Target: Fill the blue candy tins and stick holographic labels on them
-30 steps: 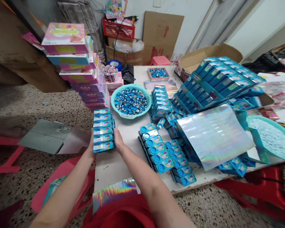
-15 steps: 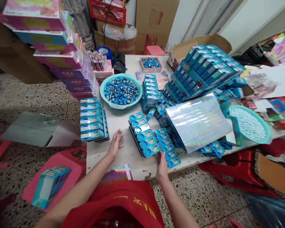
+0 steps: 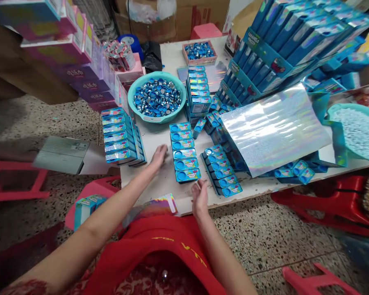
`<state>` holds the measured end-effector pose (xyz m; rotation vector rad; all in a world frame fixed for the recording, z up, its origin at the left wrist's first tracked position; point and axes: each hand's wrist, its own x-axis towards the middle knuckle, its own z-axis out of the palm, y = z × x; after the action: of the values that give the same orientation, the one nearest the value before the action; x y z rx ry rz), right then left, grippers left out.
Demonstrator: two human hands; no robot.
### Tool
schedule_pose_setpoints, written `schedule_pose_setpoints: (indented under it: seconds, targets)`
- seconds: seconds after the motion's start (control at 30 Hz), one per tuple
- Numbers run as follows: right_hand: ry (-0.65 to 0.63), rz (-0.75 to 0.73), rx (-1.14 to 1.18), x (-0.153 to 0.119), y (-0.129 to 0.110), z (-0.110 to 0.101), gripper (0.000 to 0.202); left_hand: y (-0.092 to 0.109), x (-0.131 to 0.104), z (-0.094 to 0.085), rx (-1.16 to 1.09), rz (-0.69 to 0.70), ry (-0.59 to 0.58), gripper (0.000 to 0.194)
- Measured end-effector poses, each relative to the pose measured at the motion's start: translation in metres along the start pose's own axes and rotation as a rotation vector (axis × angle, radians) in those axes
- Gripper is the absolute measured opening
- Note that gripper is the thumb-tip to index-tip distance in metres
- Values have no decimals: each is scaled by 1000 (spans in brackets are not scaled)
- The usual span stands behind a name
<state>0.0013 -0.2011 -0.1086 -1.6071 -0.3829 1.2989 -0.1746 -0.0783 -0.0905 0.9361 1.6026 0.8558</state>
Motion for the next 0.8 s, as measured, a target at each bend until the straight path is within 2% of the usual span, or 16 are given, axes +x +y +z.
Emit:
schedule_pose_setpoints:
  seconds: [0.03, 0.07, 0.13, 0.2, 0.27, 0.37, 0.47, 0.63, 0.8]
  targets:
    - [-13, -13, -124, -10, 5, -11, 54, -17, -19, -15, 119, 1, -39, 47]
    - [-89, -38, -276, -20, 9, -21, 47, -34, -40, -28, 244, -18, -127, 44]
    - [-299, -188, -549, -36, 15, -33, 36, -66, -81, -48, 433, -102, -310, 43]
    - [-499, -430, -753, -41, 17, -31, 28, -87, -112, -55, 582, -108, -405, 36]
    - [-622, -686, -914, -38, 19, -16, 28, -96, -127, -52, 681, -89, -399, 33]
    - [-735, -953, -1171, -26, 24, 12, 38, -96, -127, -45, 708, -73, -344, 33]
    - [-843, -1068, -1388, -19, 30, 26, 41, -94, -120, -44, 696, -57, -326, 32]
    - [-908, -1196, -1487, -17, 38, 18, 42, -98, -116, -44, 722, -81, -308, 29]
    - [-837, -1334, -1414, -16, 40, 9, 28, -100, -111, -42, 720, -109, -318, 29]
